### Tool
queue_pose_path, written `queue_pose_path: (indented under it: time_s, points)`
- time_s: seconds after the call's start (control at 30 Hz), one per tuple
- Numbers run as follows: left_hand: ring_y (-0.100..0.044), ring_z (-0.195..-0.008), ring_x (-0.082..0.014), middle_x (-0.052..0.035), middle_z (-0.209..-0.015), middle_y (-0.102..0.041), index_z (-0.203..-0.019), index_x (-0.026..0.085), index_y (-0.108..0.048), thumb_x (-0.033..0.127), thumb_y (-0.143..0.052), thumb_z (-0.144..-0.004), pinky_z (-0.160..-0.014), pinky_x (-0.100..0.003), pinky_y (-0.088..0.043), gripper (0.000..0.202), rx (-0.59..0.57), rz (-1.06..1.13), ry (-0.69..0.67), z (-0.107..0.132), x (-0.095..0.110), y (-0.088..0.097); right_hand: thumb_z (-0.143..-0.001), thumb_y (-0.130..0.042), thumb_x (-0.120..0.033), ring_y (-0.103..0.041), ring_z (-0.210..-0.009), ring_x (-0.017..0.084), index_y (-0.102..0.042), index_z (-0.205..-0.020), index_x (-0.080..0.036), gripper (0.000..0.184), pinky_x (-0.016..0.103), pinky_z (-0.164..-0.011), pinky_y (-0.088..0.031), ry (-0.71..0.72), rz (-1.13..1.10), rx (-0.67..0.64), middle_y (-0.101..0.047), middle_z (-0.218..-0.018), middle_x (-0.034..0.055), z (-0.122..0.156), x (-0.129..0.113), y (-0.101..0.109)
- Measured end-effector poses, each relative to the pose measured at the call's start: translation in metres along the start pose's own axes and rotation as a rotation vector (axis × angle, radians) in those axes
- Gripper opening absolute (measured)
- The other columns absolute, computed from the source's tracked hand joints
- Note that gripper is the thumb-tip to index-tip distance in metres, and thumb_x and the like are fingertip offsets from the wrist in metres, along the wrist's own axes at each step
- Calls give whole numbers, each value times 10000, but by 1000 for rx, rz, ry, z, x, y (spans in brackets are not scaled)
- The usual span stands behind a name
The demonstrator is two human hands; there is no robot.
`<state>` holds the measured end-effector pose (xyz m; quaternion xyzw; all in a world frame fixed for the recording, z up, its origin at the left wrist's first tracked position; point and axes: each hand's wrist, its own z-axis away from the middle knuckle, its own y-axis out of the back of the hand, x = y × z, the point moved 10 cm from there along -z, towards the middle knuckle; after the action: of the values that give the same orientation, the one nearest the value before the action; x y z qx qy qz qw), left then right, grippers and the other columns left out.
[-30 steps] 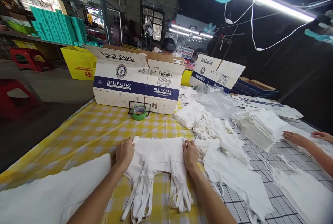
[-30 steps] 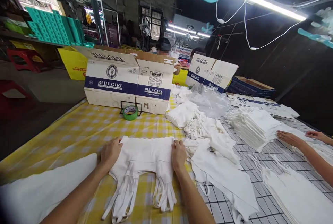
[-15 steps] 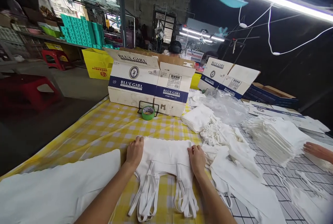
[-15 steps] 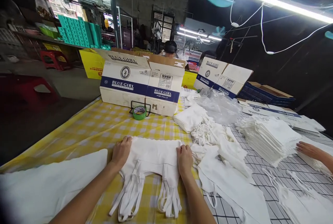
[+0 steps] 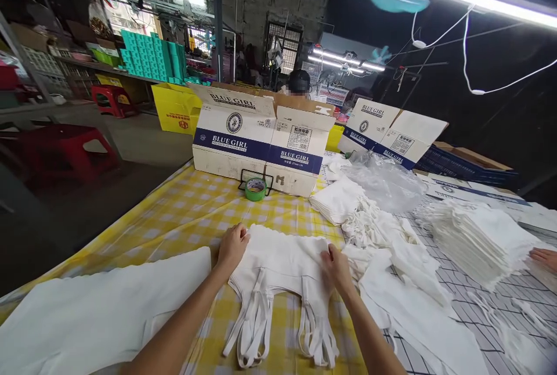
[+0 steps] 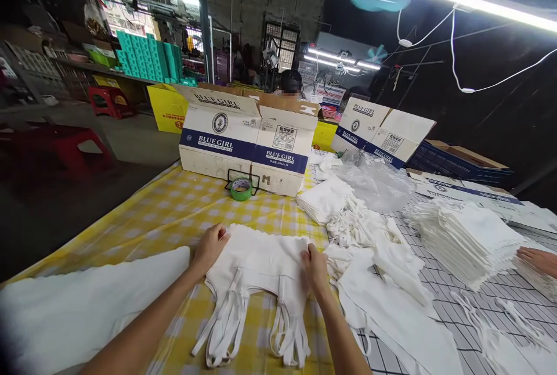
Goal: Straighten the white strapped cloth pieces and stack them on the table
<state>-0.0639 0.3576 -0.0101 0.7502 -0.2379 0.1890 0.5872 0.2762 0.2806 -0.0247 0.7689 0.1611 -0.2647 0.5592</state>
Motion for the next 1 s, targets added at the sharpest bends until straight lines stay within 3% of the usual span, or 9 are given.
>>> queue_pose_path:
  time_s: [0.1,0.17,0.27,0.37,0.43,0.57,0.7,0.87,1.0]
  points:
    - [-560,-726,-154,9,-738,-582,-745,221,-449,288,-424,-829,-698,-262,-416,110,-48,90,-90,27,14,10,-801,-463,-393,-472,-528,159,-465,-576,-209,291,252,-509,-329,53,-116,-134,-524,-522,-7,8,-4,2]
    - [-573,-700,-143,24,-737,-600,-756,226,-443,291,-412,-836,-676,-248,-423,108,-109,188,-138,51,19,16,-803,-488,-462,-533,-599,183,-563,-632,-192,328,266,-551,-393,61,-268,-196,-599,-600,18,17,-8,11]
    - [-577,-632,-148,30,-716,-629,-842,229,-481,318,-414,-850,-620,-251,-426,112,-198,393,-97,80,13,24,-806,-519,-520,-603,-751,238,-662,-799,-174,375,328,-684,-473,33,-511,-286,-681,-775,61,30,-17,30]
    - [-627,-775,-187,-17,-830,-690,-980,204,-563,375,-472,-840,-694,-274,-461,238,-268,619,-29,88,11,36,-818,-535,-515,-623,-837,265,-684,-929,-172,390,383,-783,-485,-16,-663,-348,-699,-869,84,38,-30,53]
    - [-634,-844,-219,-48,-871,-705,-950,173,-629,412,-524,-810,-729,-293,-477,295,-279,752,10,79,15,50,-815,-549,-515,-632,-844,265,-688,-966,-185,388,383,-784,-492,-40,-702,-330,-706,-878,84,36,-38,72]
    - [-633,-724,-203,-43,-778,-706,-885,143,-681,468,-613,-749,-664,-289,-490,359,-186,940,81,43,27,94,-790,-597,-499,-640,-835,252,-698,-955,-197,359,358,-756,-501,18,-704,-198,-714,-882,73,10,-64,117]
    - [-616,-627,-168,-39,-720,-691,-891,130,-673,491,-655,-722,-605,-271,-490,400,-97,1084,53,4,51,139,-781,-619,-472,-639,-844,237,-693,-976,-202,341,344,-748,-505,134,-732,-132,-712,-904,63,-24,-105,153]
    - [-614,-608,-157,-29,-678,-674,-834,125,-653,501,-721,-648,-565,-244,-481,425,21,1205,-48,-38,83,191,-760,-635,-470,-629,-745,190,-696,-912,-189,326,301,-694,-491,254,-754,-65,-702,-816,36,-65,-155,187]
    - [-632,-637,-183,-32,-665,-669,-793,126,-634,519,-746,-600,-603,-284,-510,452,84,1270,-91,-60,102,222,-722,-652,-493,-583,-621,142,-694,-842,-164,353,251,-584,-455,296,-775,-33,-675,-704,17,-94,-181,203]
